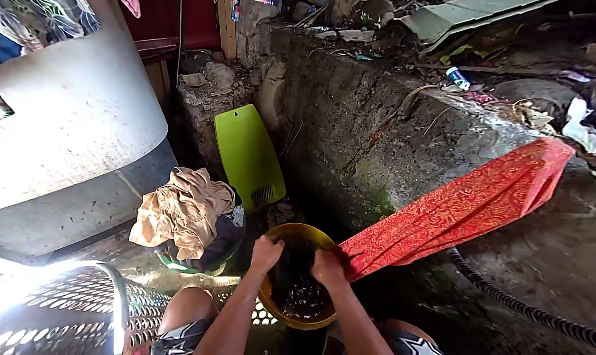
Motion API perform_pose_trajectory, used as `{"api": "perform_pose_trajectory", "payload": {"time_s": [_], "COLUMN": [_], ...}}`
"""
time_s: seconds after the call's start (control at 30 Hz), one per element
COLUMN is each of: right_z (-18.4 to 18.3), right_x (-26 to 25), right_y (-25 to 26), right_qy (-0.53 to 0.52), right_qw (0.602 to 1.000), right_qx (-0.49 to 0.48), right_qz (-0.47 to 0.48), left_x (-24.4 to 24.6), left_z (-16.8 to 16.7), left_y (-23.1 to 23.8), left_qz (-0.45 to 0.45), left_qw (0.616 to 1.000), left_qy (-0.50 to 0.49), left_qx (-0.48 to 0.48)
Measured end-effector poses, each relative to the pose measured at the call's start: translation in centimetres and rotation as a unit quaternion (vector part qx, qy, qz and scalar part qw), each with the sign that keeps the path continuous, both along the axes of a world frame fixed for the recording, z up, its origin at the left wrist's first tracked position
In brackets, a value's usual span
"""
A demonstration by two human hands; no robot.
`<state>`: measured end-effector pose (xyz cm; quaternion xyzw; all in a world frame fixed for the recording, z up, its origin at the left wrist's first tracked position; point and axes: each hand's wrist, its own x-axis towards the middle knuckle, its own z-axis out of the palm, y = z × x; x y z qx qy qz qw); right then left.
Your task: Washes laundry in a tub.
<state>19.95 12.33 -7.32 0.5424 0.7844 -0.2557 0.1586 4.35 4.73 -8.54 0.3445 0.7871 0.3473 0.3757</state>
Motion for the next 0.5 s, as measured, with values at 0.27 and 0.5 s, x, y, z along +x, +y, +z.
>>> {"api": "perform_pose_trajectory", "payload": {"time_s": [0.27, 0.5], "right_z": [-11.6, 1.4], "right_x": [-1.4, -2.4], "right_y": [-4.2, -2.2], "right_qy": [-0.112, 0.356], "right_qw": [0.981, 0.931], "right_qx": [-0.114, -0.013], "right_qz": [0.113, 0.086], "left_x": [1.6, 3.6], "left_z": [-3.0, -8.5], "left_y": [0.7, 0.3], "left_qz": [-0.073, 0.187], "left_qw": [0.994, 0.914], "left_qy": [0.016, -0.357], "left_qx": [-0.074, 0.037]}}
